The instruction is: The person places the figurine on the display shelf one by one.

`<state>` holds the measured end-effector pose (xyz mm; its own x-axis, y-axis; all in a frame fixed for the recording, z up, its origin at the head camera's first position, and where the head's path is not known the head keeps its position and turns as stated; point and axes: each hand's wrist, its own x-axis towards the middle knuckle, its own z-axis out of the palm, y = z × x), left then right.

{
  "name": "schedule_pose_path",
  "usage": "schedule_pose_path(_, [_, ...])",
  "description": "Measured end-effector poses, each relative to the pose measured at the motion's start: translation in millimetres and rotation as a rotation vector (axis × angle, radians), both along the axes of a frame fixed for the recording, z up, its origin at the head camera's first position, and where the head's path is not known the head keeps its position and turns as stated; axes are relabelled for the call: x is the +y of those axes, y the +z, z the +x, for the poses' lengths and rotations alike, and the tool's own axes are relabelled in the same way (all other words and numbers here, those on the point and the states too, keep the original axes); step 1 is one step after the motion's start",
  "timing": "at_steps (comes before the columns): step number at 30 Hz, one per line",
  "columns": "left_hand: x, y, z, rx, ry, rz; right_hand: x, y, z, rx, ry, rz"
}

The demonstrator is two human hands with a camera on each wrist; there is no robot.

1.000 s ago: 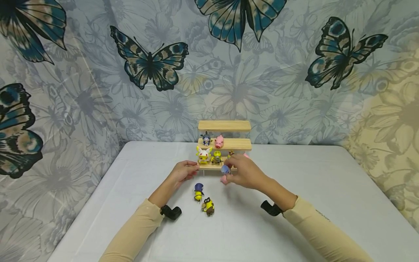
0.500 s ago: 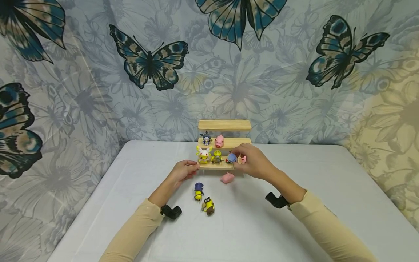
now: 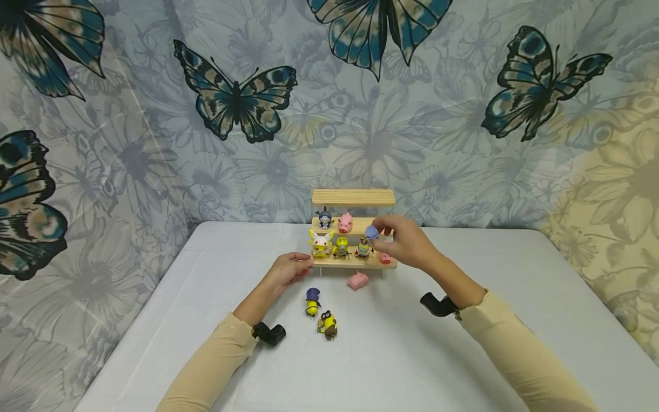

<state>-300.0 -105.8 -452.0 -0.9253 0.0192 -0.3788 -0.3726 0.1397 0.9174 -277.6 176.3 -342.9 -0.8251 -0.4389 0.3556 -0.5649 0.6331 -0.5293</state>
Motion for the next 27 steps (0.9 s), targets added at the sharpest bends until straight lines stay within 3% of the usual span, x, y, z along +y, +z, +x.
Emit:
schedule_pose_path(9, [-0.3,-1.0,-0.5,0.006,-0.007,-0.003,2.9,3.2,-17.0,-0.096,-0.055,-0.065])
schedule_pose_path(20, [-1.1,-2.3,-0.9,0.007,-0.011,0.006,5.2,0.0,-36.9,-0.183,-0.054,-0.083])
schedule_pose_path(27, [-0.9,-1.0,-0.3,0.011,-0.014,0.014,0.8,-1.7,-50.2,-0.156,-0.085,-0.018])
